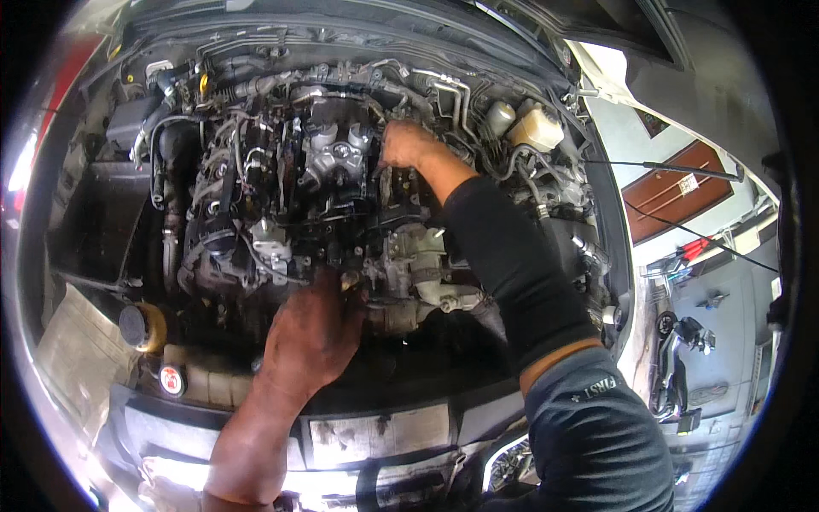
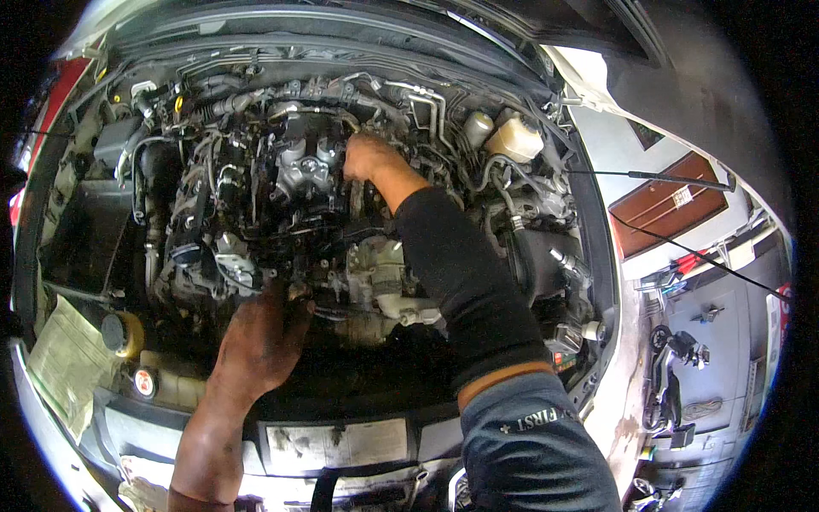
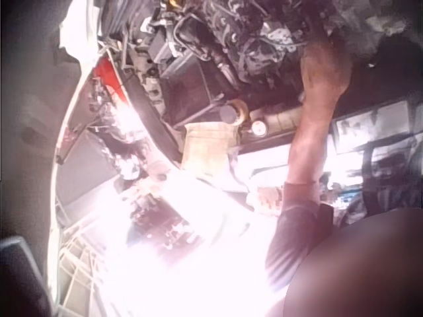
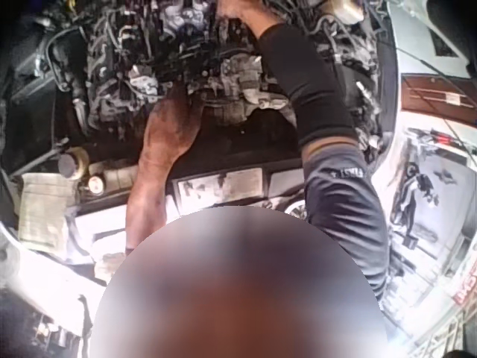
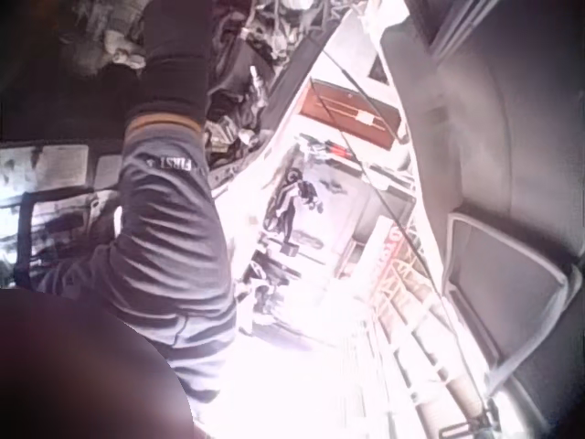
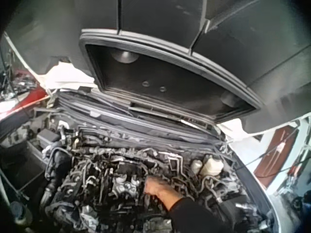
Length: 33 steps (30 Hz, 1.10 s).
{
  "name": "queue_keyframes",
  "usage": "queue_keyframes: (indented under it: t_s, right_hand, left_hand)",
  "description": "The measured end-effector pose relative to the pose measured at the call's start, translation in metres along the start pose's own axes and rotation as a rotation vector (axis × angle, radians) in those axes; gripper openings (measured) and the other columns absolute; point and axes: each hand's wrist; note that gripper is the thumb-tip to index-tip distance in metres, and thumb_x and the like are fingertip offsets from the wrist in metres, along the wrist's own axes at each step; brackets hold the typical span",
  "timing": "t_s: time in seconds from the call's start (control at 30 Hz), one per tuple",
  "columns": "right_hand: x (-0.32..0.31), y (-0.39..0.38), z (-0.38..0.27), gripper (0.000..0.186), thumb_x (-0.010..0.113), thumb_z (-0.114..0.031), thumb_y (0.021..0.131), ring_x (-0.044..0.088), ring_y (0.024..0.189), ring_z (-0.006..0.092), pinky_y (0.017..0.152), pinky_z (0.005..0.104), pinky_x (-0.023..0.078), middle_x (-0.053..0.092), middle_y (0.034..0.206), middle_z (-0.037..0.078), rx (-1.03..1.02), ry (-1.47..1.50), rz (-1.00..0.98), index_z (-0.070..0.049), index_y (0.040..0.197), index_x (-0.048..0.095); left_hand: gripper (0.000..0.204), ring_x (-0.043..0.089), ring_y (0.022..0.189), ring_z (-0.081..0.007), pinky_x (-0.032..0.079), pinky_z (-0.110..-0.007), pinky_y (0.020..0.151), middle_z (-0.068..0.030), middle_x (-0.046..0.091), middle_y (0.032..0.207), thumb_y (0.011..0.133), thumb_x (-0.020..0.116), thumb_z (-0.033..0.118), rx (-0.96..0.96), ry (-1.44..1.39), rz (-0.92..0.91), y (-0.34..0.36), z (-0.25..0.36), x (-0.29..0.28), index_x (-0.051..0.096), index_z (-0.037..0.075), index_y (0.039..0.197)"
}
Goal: The person works on a car engine with the hood open, using a wrench to tighten bolts and adjusting hoses and components within the engine bay. The hands move between different parts of the engine, manipulating tools and engine parts throughout the clip.
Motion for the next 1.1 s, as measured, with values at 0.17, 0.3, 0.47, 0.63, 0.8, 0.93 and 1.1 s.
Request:
queue_keyframes:
  t_s: [0.17,0.3,0.47,0.63,0.8,0.93,1.1]
  right_hand:
    - [0.017,-0.002,0.0,0.037,0.084,-0.027,0.075,0.074,0.102,0.0391,0.09,0.0444,0.059,0.076,0.106,0.024,0.061,0.061,0.046,0.002,0.097,0.078]
    - [0.016,-0.004,-0.004,0.043,0.084,-0.035,0.078,0.074,0.103,0.039,0.09,0.0441,0.058,0.076,0.108,0.025,0.121,0.173,-0.023,0.002,0.101,0.079]
    - [0.007,-0.001,-0.012,0.039,0.069,-0.024,0.084,0.071,0.117,0.0361,0.099,0.0456,0.057,0.072,0.13,0.019,0.14,-0.031,-0.116,-0.007,0.118,0.078]
    - [0.012,-0.009,-0.013,0.04,0.065,-0.03,0.09,0.069,0.12,0.0366,0.103,0.0461,0.055,0.071,0.13,0.018,0.103,-0.043,-0.047,-0.006,0.12,0.076]
    - [0.012,-0.01,-0.018,0.053,0.076,-0.049,0.09,0.07,0.114,0.0407,0.1,0.0471,0.055,0.074,0.118,0.023,0.01,-0.032,0.026,0.0,0.11,0.077]
    - [0.008,-0.011,-0.017,0.065,0.079,-0.056,0.087,0.068,0.119,0.0412,0.103,0.0456,0.054,0.072,0.122,0.025,0.031,0.017,-0.006,0.003,0.114,0.075]
    - [0.01,-0.011,-0.015,0.07,0.072,-0.061,0.091,0.067,0.123,0.0402,0.104,0.0453,0.053,0.07,0.131,0.023,0.176,0.086,-0.008,0.002,0.122,0.073]
  left_hand:
    - [0.042,0.066,0.077,-0.0485,0.052,-0.056,0.063,-0.0287,0.066,0.086,0.093,0.074,0.016,-0.059,0.013,-0.091,0.001,0.0,0.003,0.057,-0.009,0.121]
    - [0.022,0.063,0.086,-0.0512,0.05,-0.054,0.072,-0.0274,0.066,0.094,0.095,0.069,0.008,-0.076,-0.073,-0.086,0.001,0.003,0.002,0.062,-0.002,0.112]
    - [0.027,0.063,0.086,-0.0492,0.051,-0.053,0.072,-0.0268,0.065,0.096,0.094,0.071,0.008,-0.095,0.046,-0.146,0.003,0.0,0.0,0.061,-0.002,0.117]
    - [0.043,0.064,0.072,-0.046,0.052,-0.054,0.063,-0.0245,0.063,0.079,0.093,0.075,0.018,0.001,0.065,-0.041,0.003,-0.005,0.006,0.057,-0.01,0.12]
    - [0.033,0.06,0.077,-0.0479,0.048,-0.054,0.067,-0.0258,0.063,0.087,0.096,0.072,0.014,0.081,0.086,0.027,-0.003,-0.007,0.005,0.058,-0.005,0.119]
    - [0.036,0.062,0.072,-0.0465,0.05,-0.054,0.063,-0.0252,0.062,0.08,0.094,0.073,0.016,0.091,0.127,0.046,-0.001,-0.009,0.005,0.059,-0.007,0.117]
    - [0.033,0.062,0.069,-0.0472,0.05,-0.054,0.062,-0.0249,0.061,0.073,0.095,0.072,0.018,0.039,0.074,-0.002,0.003,-0.008,0.004,0.06,-0.007,0.112]
Point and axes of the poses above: each hand's wrist, its own y-axis towards the middle knuckle, its own x-axis out of the palm, z = x × y
